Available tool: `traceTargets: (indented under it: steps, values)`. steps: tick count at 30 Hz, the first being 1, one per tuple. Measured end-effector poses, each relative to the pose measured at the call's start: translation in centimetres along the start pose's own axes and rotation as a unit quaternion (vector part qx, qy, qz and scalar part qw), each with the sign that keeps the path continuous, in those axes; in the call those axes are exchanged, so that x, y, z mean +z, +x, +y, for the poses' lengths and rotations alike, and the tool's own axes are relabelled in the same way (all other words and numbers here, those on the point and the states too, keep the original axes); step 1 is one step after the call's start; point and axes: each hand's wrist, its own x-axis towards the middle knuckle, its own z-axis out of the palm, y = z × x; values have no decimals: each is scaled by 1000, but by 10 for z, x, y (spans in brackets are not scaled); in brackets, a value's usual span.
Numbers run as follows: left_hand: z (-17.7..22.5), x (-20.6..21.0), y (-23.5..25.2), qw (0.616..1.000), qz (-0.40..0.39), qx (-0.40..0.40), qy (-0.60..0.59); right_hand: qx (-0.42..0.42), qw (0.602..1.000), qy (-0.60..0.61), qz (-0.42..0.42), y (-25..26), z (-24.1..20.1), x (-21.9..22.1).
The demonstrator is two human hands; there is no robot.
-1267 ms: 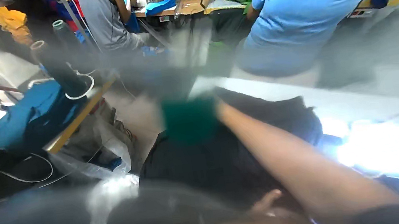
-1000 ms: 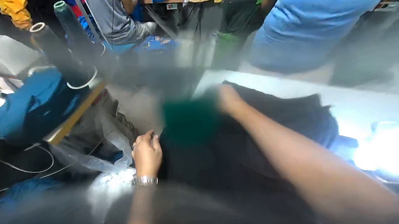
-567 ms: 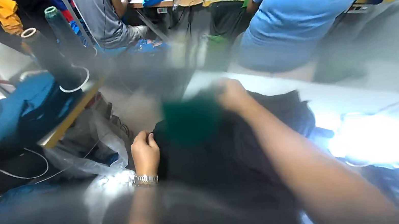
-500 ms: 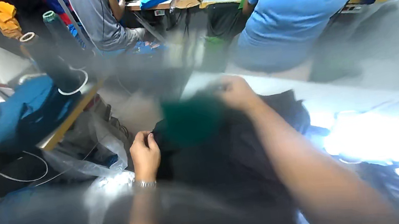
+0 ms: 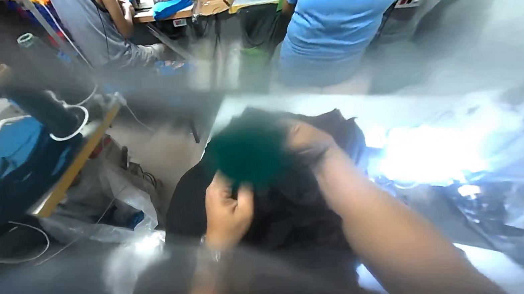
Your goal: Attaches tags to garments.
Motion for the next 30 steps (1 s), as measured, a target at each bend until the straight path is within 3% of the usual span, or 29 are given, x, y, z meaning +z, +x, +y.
traceTargets:
  steps: [2,4,11,16,19,21,23,26,30]
  values:
    - [-2,5,-2,1000,14,-15,-13,-101,989,44,-101,2,32,-19]
    - [-4,9,-1,999,16,-19,-29,-106,982,69,-137,4,51,-30]
    - [-12,12,0,997,33,-56,-39,-48,992,86,-80,-5,47,-24]
    - [-15,15,1,998,58,-24,8,-43,995,70,-56,-7,41,-19]
    - [-17,15,1,999,47,-23,1,-27,1000,5,-10,-8,46,-22]
    - [-21,14,2,998,49,-28,-15,-19,994,-67,82,-18,33,-18]
    - [-25,13,2,996,70,-41,-36,-93,982,-113,122,-32,22,-22]
    - [-26,15,4,995,81,-34,-52,-179,954,-230,66,-52,5,-26]
    - [-22,21,7,994,94,-11,-63,-203,892,-402,43,-61,3,-19]
